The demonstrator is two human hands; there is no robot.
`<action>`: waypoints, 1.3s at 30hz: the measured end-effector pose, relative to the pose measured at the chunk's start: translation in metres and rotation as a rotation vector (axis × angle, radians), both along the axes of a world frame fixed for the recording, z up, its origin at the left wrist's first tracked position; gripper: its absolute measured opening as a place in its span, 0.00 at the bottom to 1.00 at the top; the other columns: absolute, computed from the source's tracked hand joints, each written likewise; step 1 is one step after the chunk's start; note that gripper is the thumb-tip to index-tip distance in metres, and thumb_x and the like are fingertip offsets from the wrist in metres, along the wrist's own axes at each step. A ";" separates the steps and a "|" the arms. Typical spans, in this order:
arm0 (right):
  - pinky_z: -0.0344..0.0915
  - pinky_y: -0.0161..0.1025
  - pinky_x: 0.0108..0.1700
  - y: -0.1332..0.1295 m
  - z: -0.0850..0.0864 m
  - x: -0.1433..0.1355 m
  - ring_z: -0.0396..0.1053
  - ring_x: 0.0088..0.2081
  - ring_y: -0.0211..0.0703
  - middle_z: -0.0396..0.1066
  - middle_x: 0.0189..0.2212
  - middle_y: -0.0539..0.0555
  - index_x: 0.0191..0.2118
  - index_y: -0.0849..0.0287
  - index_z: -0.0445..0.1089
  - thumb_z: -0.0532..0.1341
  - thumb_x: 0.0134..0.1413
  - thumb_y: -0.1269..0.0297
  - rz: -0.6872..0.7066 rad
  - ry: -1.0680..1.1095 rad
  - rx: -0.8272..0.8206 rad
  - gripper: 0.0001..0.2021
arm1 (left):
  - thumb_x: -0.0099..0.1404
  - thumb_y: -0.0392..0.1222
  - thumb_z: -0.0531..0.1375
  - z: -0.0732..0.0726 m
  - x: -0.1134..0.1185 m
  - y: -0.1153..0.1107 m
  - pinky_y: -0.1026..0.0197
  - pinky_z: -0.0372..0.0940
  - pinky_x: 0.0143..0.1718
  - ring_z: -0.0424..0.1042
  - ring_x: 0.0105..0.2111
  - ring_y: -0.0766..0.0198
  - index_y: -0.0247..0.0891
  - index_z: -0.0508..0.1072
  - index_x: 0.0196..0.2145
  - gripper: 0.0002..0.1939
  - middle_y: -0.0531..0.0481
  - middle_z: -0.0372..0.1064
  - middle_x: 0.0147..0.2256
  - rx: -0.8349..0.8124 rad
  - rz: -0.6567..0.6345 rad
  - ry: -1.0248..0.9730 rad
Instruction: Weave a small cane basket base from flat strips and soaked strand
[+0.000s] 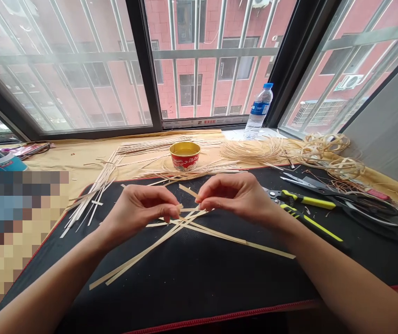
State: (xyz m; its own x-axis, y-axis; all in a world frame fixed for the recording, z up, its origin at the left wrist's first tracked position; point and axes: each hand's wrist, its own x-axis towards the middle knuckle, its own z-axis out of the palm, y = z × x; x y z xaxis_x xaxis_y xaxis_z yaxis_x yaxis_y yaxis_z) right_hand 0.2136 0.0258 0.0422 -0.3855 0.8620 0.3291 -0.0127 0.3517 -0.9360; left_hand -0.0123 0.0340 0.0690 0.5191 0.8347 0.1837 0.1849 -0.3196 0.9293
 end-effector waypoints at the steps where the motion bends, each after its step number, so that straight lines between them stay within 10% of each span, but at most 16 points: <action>1: 0.72 0.36 0.33 0.001 0.000 0.001 0.75 0.30 0.40 0.76 0.28 0.51 0.30 0.59 0.75 0.70 0.46 0.62 0.023 0.008 -0.028 0.07 | 0.55 0.41 0.67 -0.003 -0.002 0.001 0.68 0.68 0.26 0.71 0.25 0.64 0.36 0.78 0.21 0.08 0.48 0.73 0.23 0.021 -0.006 0.000; 18: 0.69 0.31 0.30 0.004 -0.005 -0.001 0.71 0.27 0.35 0.75 0.26 0.50 0.32 0.59 0.76 0.69 0.46 0.62 0.060 -0.027 -0.171 0.08 | 0.52 0.42 0.69 -0.014 0.001 -0.004 0.69 0.64 0.17 0.69 0.18 0.67 0.35 0.79 0.28 0.08 0.50 0.73 0.20 -0.244 0.041 -0.092; 39: 0.64 0.31 0.26 0.002 -0.002 0.002 0.69 0.26 0.36 0.74 0.25 0.50 0.32 0.59 0.77 0.65 0.49 0.64 -0.037 -0.262 0.032 0.05 | 0.58 0.44 0.65 -0.016 0.004 -0.007 0.63 0.71 0.29 0.73 0.23 0.64 0.35 0.77 0.29 0.09 0.49 0.74 0.24 -0.129 0.128 -0.096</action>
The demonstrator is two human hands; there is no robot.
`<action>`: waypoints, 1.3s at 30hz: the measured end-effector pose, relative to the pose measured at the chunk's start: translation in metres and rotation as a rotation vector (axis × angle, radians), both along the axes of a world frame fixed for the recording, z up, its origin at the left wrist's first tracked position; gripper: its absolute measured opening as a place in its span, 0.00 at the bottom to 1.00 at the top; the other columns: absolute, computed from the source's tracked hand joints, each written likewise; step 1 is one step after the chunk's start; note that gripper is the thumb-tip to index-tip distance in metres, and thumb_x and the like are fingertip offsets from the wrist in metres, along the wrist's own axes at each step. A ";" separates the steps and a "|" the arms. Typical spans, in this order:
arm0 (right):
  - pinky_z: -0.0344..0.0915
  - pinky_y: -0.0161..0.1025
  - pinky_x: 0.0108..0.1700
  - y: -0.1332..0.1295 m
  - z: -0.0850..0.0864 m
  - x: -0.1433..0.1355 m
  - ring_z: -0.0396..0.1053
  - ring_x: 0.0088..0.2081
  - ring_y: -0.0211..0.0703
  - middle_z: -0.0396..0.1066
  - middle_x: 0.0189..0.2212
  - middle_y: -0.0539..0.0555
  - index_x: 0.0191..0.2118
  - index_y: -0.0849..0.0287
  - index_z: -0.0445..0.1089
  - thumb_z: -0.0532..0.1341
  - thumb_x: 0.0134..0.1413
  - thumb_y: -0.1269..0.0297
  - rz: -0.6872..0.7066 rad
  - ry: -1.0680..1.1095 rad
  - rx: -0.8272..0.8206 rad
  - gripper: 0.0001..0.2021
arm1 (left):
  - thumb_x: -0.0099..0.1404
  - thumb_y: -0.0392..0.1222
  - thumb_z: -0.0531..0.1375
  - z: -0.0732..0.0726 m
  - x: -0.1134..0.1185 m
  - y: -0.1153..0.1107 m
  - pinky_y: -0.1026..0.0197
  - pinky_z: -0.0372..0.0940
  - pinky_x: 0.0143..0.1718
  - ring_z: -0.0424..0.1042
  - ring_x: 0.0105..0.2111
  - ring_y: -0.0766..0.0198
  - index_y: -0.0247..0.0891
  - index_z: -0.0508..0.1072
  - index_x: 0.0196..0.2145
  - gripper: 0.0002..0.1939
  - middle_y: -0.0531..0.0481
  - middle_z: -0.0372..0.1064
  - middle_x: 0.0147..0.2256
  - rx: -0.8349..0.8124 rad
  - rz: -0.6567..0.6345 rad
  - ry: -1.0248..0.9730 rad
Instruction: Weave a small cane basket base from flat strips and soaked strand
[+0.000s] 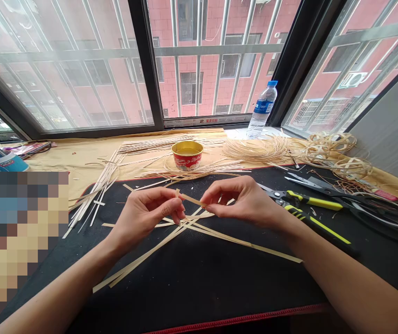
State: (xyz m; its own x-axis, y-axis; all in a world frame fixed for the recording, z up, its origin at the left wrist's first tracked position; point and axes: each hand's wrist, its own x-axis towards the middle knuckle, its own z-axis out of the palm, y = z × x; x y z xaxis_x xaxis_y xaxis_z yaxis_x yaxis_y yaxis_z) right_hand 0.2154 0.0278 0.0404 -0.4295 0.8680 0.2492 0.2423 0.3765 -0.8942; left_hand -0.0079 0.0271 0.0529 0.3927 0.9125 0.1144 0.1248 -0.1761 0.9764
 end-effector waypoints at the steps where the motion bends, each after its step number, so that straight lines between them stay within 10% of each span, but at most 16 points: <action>1: 0.64 0.31 0.26 0.000 0.000 0.000 0.68 0.26 0.36 0.74 0.25 0.50 0.32 0.59 0.77 0.65 0.49 0.65 0.007 -0.009 0.005 0.05 | 0.58 0.45 0.65 0.000 0.001 0.000 0.63 0.71 0.29 0.72 0.23 0.65 0.35 0.77 0.28 0.09 0.49 0.74 0.24 -0.001 -0.006 0.001; 23: 0.74 0.31 0.35 0.001 -0.005 -0.007 0.77 0.32 0.38 0.78 0.31 0.50 0.36 0.57 0.77 0.70 0.45 0.72 0.019 0.442 -0.114 0.09 | 0.55 0.40 0.67 -0.004 -0.001 0.000 0.70 0.65 0.20 0.69 0.18 0.69 0.34 0.77 0.25 0.06 0.52 0.72 0.19 -0.087 -0.029 -0.082; 39: 0.69 0.30 0.34 -0.002 -0.002 -0.008 0.73 0.33 0.35 0.77 0.33 0.53 0.39 0.58 0.79 0.65 0.53 0.74 0.085 0.156 0.402 0.09 | 0.50 0.45 0.69 -0.004 0.003 -0.004 0.69 0.63 0.24 0.68 0.21 0.70 0.33 0.77 0.25 0.11 0.52 0.71 0.24 -0.108 0.031 0.119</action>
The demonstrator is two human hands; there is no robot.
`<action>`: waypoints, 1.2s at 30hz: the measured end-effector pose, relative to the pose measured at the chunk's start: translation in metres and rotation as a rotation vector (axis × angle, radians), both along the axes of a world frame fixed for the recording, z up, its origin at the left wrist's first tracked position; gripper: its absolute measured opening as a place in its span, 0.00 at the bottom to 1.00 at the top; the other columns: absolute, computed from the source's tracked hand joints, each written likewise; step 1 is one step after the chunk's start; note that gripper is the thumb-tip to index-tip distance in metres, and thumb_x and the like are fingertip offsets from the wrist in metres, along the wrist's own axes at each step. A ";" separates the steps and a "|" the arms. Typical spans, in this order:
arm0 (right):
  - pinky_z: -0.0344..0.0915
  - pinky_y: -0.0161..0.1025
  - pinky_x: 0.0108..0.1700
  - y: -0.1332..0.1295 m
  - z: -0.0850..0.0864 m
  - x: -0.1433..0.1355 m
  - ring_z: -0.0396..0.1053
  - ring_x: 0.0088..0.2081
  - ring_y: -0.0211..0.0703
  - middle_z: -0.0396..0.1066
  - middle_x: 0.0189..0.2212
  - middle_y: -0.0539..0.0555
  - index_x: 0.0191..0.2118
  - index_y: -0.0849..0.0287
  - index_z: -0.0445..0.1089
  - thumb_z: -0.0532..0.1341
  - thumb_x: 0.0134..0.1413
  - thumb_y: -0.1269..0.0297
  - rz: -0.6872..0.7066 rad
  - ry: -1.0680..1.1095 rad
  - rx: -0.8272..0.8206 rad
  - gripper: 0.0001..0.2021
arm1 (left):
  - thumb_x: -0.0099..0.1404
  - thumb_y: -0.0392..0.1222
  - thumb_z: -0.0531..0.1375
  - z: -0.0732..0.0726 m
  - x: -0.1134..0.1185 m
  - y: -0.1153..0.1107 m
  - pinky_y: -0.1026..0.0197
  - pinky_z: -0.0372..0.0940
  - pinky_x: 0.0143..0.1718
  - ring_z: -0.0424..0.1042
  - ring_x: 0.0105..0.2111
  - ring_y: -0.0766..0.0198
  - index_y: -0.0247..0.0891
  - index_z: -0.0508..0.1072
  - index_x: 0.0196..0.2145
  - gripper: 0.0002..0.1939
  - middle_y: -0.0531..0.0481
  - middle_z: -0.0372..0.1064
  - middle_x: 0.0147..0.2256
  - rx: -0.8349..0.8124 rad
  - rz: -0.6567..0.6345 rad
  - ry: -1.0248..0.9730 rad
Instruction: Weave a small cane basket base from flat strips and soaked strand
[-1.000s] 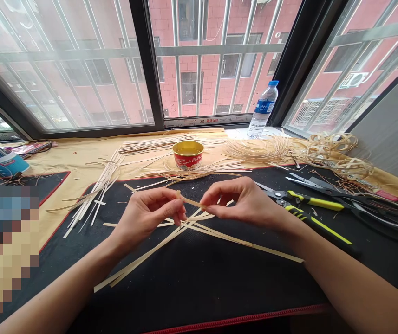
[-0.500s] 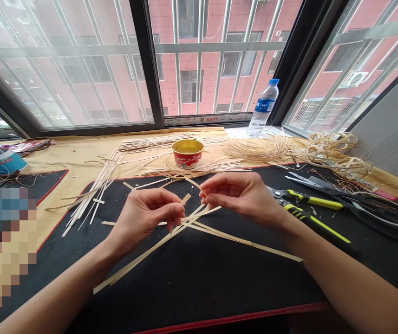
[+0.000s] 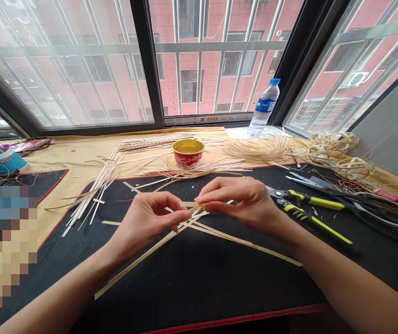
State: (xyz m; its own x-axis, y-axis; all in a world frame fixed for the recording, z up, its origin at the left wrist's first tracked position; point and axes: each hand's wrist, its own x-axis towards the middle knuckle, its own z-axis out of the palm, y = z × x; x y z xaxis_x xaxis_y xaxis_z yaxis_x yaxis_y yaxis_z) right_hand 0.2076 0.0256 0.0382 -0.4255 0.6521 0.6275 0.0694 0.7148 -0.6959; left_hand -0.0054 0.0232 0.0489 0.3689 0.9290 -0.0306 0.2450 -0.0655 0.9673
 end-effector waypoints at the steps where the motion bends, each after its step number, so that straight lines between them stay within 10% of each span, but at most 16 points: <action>1: 0.69 0.31 0.35 0.000 0.000 0.000 0.74 0.34 0.36 0.77 0.34 0.54 0.40 0.59 0.78 0.65 0.53 0.75 0.014 -0.024 0.017 0.09 | 0.50 0.46 0.69 0.001 0.001 -0.001 0.70 0.61 0.23 0.66 0.21 0.70 0.33 0.76 0.24 0.12 0.52 0.70 0.22 0.009 0.013 0.031; 24: 0.66 0.31 0.32 0.005 -0.009 0.008 0.73 0.33 0.37 0.76 0.35 0.60 0.43 0.65 0.76 0.58 0.60 0.73 -0.008 -0.333 0.386 0.10 | 0.51 0.44 0.69 0.004 0.002 -0.007 0.68 0.69 0.35 0.74 0.32 0.65 0.35 0.76 0.32 0.12 0.52 0.76 0.31 0.086 -0.051 0.042; 36: 0.68 0.35 0.34 0.005 -0.011 0.002 0.72 0.34 0.42 0.76 0.34 0.62 0.44 0.67 0.74 0.59 0.59 0.74 -0.072 -0.279 0.388 0.09 | 0.58 0.40 0.63 -0.003 0.003 -0.007 0.69 0.68 0.30 0.74 0.26 0.67 0.37 0.77 0.30 0.04 0.54 0.77 0.27 0.469 0.036 0.208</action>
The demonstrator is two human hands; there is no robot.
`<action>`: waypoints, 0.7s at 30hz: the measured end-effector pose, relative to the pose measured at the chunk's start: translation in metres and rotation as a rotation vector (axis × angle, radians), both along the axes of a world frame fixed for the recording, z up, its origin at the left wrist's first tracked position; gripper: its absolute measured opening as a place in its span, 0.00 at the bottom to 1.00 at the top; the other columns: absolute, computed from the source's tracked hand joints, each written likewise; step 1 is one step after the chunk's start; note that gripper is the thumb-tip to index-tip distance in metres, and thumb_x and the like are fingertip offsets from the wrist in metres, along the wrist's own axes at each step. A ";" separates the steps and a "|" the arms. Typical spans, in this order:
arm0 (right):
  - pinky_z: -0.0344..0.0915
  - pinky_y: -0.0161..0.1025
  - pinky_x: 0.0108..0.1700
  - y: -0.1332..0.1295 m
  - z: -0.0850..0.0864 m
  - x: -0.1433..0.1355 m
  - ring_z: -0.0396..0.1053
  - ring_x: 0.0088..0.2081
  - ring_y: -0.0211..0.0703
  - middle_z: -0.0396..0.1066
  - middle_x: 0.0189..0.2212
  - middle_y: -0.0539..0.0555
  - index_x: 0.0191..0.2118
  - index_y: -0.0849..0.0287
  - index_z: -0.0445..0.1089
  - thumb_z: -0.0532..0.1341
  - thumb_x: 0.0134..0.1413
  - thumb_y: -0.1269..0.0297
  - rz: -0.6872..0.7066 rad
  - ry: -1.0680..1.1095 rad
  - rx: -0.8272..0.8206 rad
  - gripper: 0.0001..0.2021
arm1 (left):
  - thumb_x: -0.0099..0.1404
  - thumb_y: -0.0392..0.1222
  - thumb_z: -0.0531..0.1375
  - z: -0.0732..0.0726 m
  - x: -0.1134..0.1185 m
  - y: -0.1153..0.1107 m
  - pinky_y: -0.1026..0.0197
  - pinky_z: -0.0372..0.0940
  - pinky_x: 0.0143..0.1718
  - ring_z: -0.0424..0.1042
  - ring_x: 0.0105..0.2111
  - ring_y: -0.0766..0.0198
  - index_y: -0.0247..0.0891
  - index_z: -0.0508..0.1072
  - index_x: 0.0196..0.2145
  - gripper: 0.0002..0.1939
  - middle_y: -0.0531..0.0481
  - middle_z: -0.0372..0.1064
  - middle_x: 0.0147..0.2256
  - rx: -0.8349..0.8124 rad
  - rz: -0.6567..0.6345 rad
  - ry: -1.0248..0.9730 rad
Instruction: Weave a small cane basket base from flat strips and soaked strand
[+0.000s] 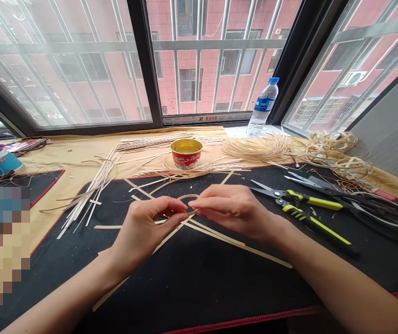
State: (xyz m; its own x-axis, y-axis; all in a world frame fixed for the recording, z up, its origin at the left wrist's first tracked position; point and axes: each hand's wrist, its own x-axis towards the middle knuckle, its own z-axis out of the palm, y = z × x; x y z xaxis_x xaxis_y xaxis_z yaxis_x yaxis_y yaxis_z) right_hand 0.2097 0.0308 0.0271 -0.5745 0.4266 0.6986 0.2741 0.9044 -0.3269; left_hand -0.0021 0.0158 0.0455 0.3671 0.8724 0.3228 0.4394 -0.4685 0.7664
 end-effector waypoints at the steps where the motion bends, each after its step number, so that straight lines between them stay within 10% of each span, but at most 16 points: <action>1: 0.69 0.36 0.35 0.001 0.000 0.000 0.72 0.35 0.42 0.76 0.34 0.62 0.44 0.67 0.74 0.60 0.59 0.74 -0.010 0.004 -0.001 0.09 | 0.58 0.40 0.63 -0.001 0.000 0.000 0.68 0.69 0.31 0.75 0.28 0.66 0.37 0.77 0.31 0.04 0.53 0.77 0.28 0.002 -0.003 -0.008; 11: 0.69 0.38 0.37 0.003 -0.002 0.001 0.71 0.34 0.40 0.76 0.31 0.55 0.49 0.59 0.72 0.62 0.57 0.74 0.012 0.050 -0.095 0.14 | 0.64 0.33 0.61 -0.012 -0.006 0.000 0.70 0.67 0.35 0.74 0.31 0.71 0.39 0.71 0.41 0.07 0.54 0.75 0.33 0.469 -0.085 0.167; 21: 0.69 0.42 0.43 0.007 0.013 0.005 0.68 0.40 0.44 0.73 0.34 0.56 0.43 0.59 0.74 0.64 0.56 0.71 0.026 -0.028 -0.040 0.09 | 0.65 0.30 0.60 -0.015 -0.007 0.002 0.71 0.68 0.38 0.75 0.33 0.72 0.41 0.68 0.45 0.13 0.55 0.74 0.35 0.550 -0.136 0.172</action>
